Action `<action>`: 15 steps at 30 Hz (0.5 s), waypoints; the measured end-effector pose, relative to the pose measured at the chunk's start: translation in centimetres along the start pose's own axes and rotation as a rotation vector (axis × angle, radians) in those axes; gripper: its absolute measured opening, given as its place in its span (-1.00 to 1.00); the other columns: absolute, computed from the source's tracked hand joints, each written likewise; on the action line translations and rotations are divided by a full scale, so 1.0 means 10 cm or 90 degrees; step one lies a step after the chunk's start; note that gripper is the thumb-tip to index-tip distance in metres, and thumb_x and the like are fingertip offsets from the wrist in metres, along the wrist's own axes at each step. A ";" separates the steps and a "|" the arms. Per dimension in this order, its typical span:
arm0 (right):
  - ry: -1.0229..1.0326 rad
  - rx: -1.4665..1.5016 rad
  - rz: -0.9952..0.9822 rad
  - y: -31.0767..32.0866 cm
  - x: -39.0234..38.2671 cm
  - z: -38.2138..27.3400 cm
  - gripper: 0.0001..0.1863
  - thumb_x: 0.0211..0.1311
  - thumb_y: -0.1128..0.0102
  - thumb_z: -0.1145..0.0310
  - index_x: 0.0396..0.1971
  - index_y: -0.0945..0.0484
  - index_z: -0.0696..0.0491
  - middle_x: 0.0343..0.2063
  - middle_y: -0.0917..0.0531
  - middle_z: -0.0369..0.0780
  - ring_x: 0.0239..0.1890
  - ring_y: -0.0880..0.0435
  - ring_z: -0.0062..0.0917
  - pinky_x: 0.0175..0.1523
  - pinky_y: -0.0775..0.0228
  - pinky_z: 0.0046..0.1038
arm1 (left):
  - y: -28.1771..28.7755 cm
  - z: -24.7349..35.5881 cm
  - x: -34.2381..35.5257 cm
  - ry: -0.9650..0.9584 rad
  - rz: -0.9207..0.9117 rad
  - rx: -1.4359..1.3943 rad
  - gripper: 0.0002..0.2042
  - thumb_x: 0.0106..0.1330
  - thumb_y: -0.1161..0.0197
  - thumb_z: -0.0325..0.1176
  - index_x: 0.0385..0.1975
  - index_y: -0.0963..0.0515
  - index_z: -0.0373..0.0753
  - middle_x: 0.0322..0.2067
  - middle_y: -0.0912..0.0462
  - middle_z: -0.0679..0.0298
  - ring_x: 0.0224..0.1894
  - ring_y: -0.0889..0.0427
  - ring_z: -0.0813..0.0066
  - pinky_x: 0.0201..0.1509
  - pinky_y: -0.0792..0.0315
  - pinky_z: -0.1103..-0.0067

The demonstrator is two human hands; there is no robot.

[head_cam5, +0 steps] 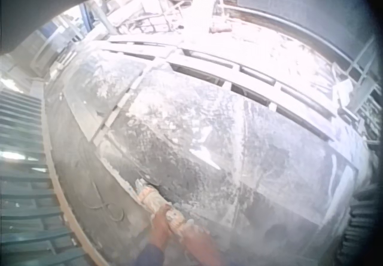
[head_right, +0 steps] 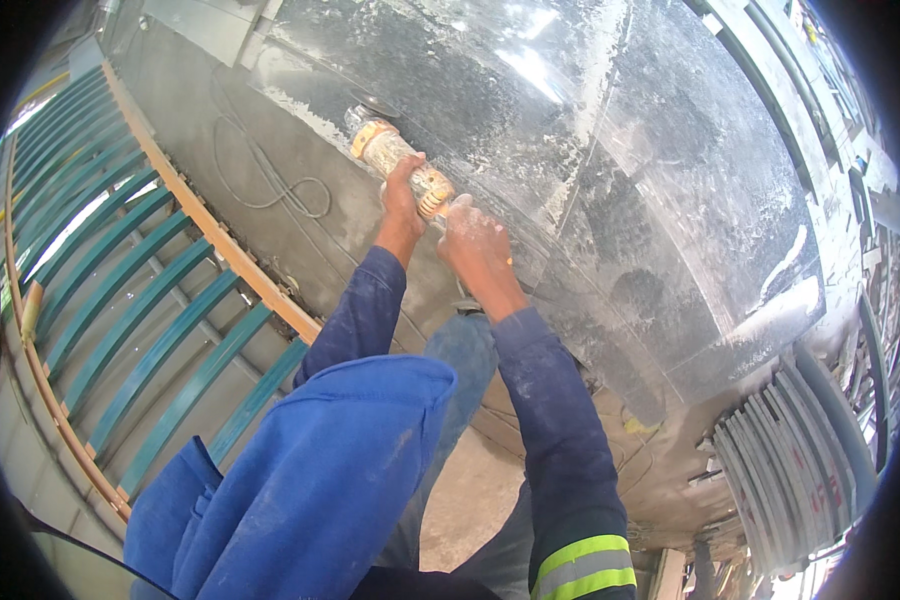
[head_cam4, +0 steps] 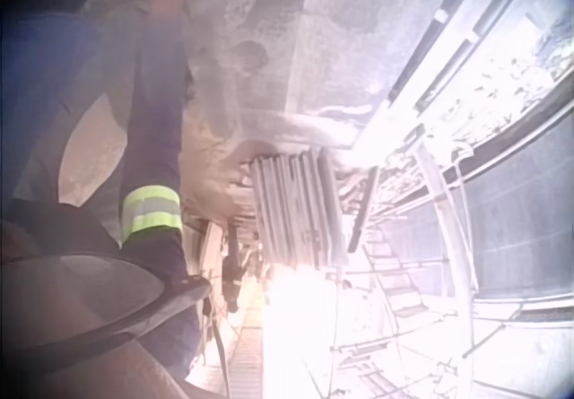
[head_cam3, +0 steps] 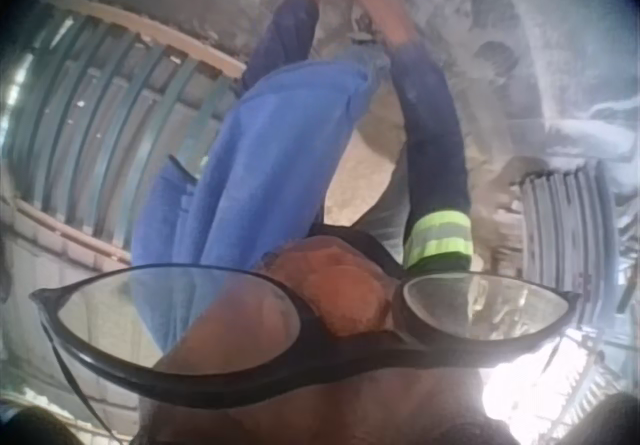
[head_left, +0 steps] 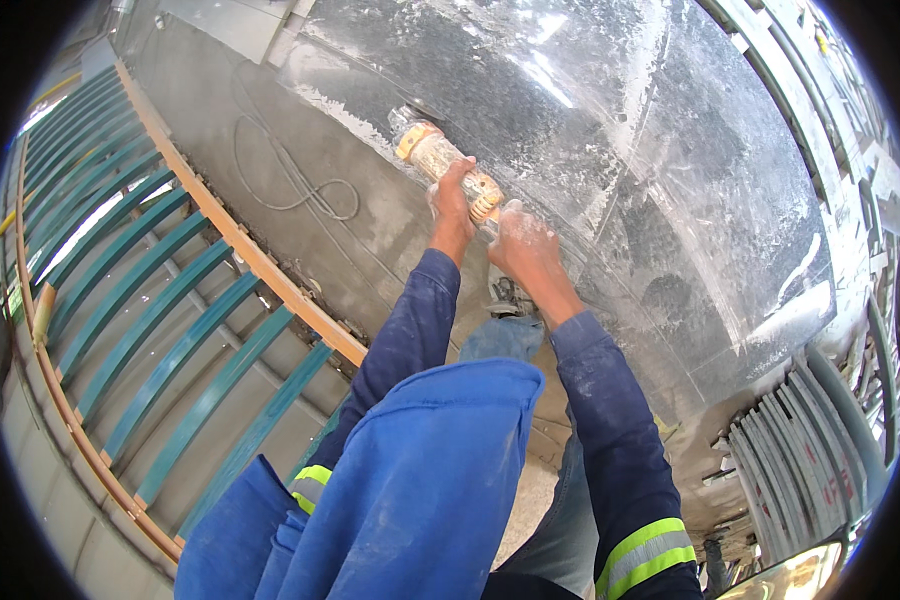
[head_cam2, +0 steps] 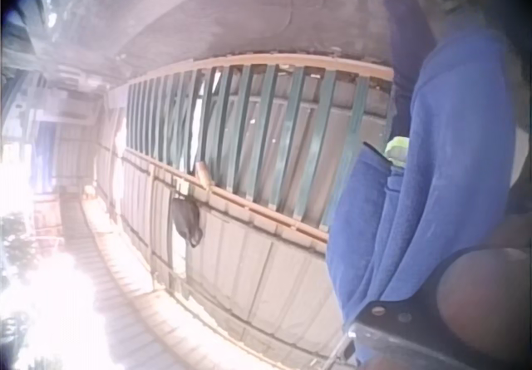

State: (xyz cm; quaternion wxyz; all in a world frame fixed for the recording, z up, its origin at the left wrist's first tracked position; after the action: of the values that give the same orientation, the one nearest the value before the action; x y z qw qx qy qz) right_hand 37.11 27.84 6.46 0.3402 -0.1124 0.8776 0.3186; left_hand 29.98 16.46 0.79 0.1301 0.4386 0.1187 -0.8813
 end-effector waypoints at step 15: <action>0.027 -0.004 0.052 -0.06 0.12 -0.03 -0.70 0.04 -0.16 0.43 -0.21 -0.42 0.22 -0.35 -0.68 0.05 -0.21 -0.71 -0.11 -0.11 -0.55 -0.17 | 0.00 0.09 0.10 -0.009 0.009 0.005 -0.74 0.11 -0.26 -0.32 -0.26 -0.42 -0.25 -0.45 -0.49 0.25 -0.48 -0.60 0.34 -0.43 -0.60 0.37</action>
State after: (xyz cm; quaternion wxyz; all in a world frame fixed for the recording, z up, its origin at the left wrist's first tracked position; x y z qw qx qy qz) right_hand 36.29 27.24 5.54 0.3077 -0.0843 0.8876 0.3322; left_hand 28.75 16.04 0.53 0.1354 0.4333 0.1116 -0.8840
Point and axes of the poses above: each hand's wrist, its own x-axis towards the middle knuckle, its own y-axis out of the back of the hand, z = x × y, the point moved 3 cm from there along x, towards the middle knuckle
